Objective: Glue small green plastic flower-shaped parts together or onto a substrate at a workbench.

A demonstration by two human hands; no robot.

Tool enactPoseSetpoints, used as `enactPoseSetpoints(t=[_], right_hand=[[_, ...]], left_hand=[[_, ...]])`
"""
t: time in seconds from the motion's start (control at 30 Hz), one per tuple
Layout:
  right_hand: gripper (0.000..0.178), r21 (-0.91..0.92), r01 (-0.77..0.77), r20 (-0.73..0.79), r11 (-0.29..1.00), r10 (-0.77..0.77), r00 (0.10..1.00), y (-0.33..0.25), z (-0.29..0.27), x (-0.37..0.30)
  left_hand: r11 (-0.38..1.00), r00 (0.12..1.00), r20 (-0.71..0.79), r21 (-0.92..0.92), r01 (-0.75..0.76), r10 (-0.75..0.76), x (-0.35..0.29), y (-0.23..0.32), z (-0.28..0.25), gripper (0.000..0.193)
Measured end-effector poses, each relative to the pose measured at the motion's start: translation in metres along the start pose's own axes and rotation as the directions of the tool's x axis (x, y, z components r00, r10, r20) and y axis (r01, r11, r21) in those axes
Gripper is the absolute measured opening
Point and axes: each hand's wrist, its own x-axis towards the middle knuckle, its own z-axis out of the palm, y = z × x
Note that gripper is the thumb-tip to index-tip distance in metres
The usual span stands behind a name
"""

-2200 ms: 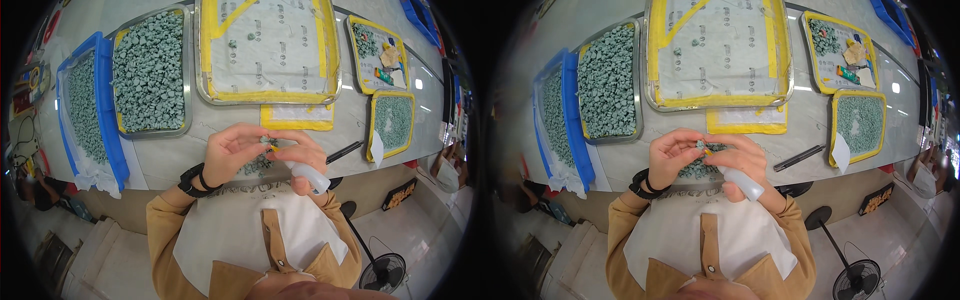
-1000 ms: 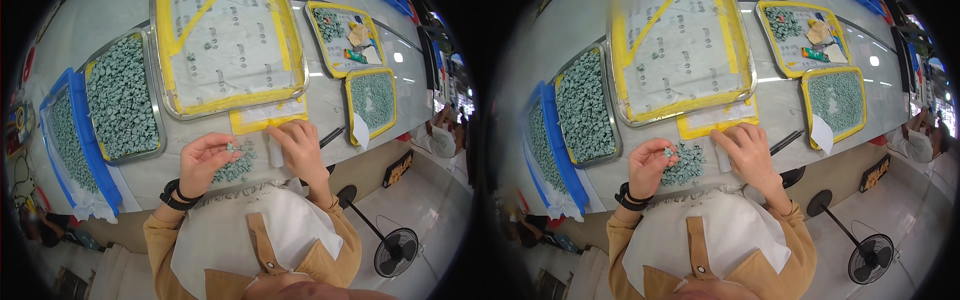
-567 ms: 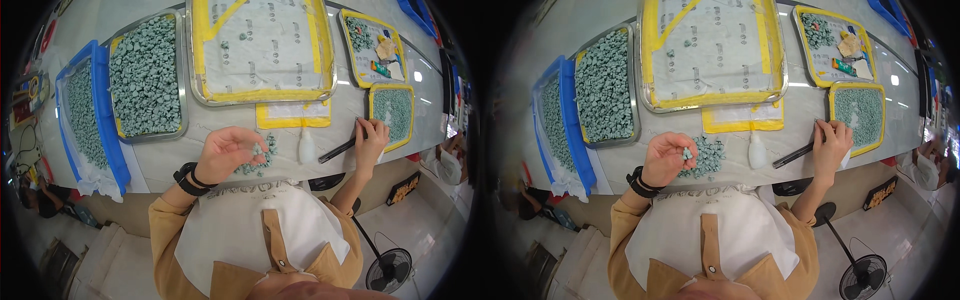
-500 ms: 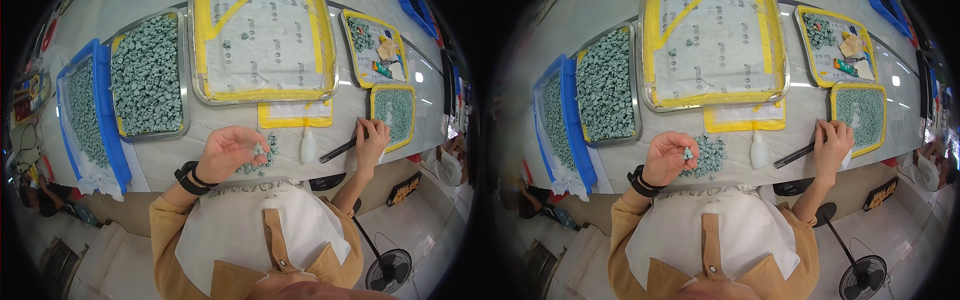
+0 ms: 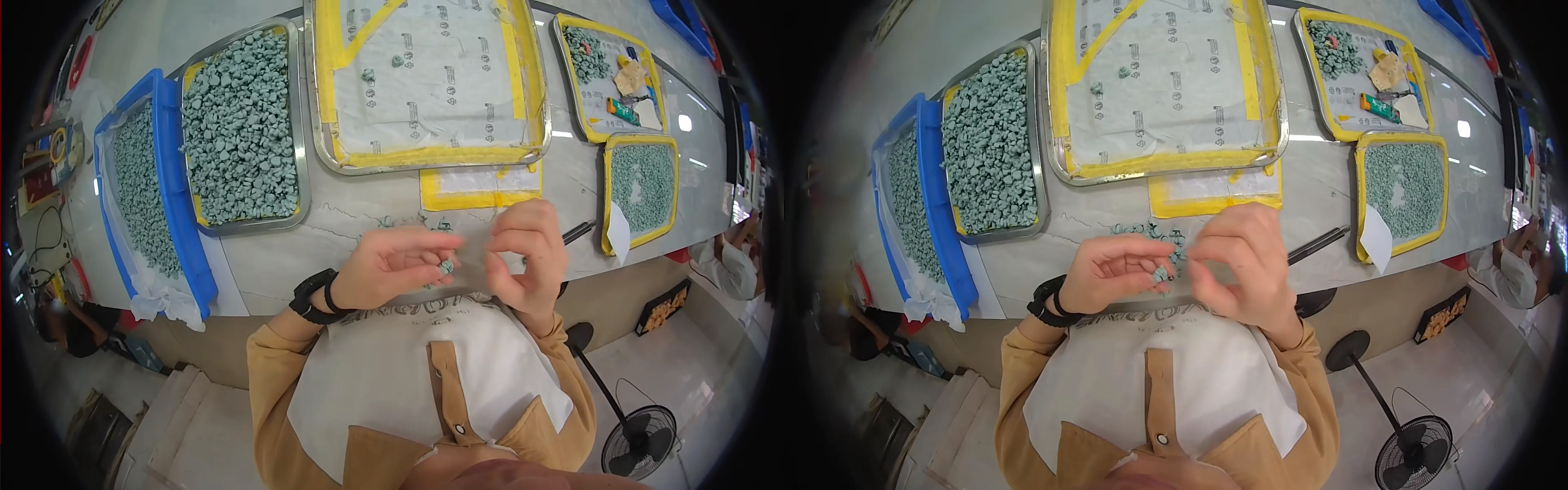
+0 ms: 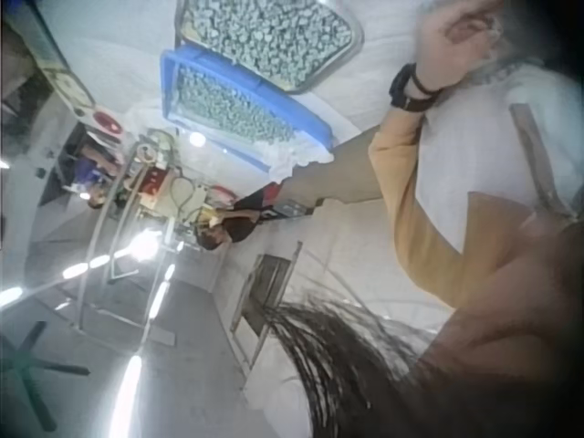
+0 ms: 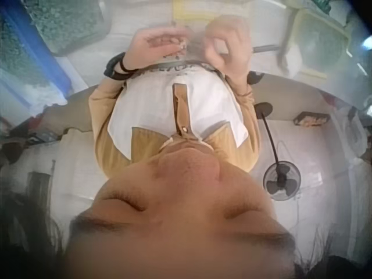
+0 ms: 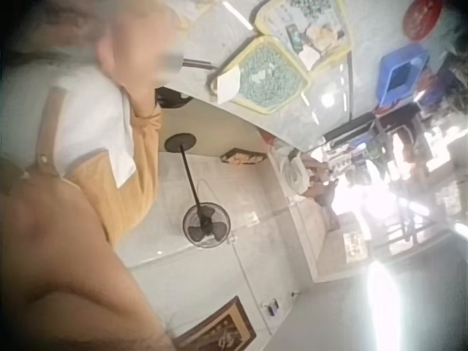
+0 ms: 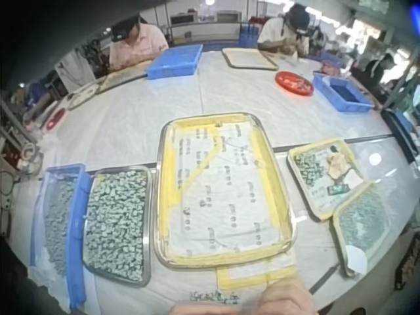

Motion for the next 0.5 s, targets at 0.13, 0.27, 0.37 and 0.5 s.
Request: enactPoseSetpoints(t=[0.13,0.27,0.37,0.5], right_hand=[[0.024,-0.059,0.055,0.142,0.997,-0.046,0.989,0.0040,0.0144,0.0090],[0.026,-0.085,0.048,0.203,0.995,-0.030,0.979,0.0054,0.0119,0.0082],[0.027,-0.127,0.106,0.219,0.986,-0.076,0.973,0.0021,0.0095,0.0097],[0.027,-0.141,0.171,0.250,0.975,-0.132,0.959,0.0020,0.0063,0.0100]], left_hand=[[0.983,0.995,0.012,0.153,-0.098,0.097,0.0005,-0.0117,-0.0022,0.039],[0.974,0.996,0.012,0.209,-0.084,0.083,0.0027,-0.0109,-0.0018,0.039],[0.966,0.998,0.041,0.252,-0.055,0.046,0.0012,-0.0077,-0.0027,0.041],[0.966,0.999,0.030,0.254,-0.050,0.044,0.0010,-0.0084,-0.0044,0.041]])
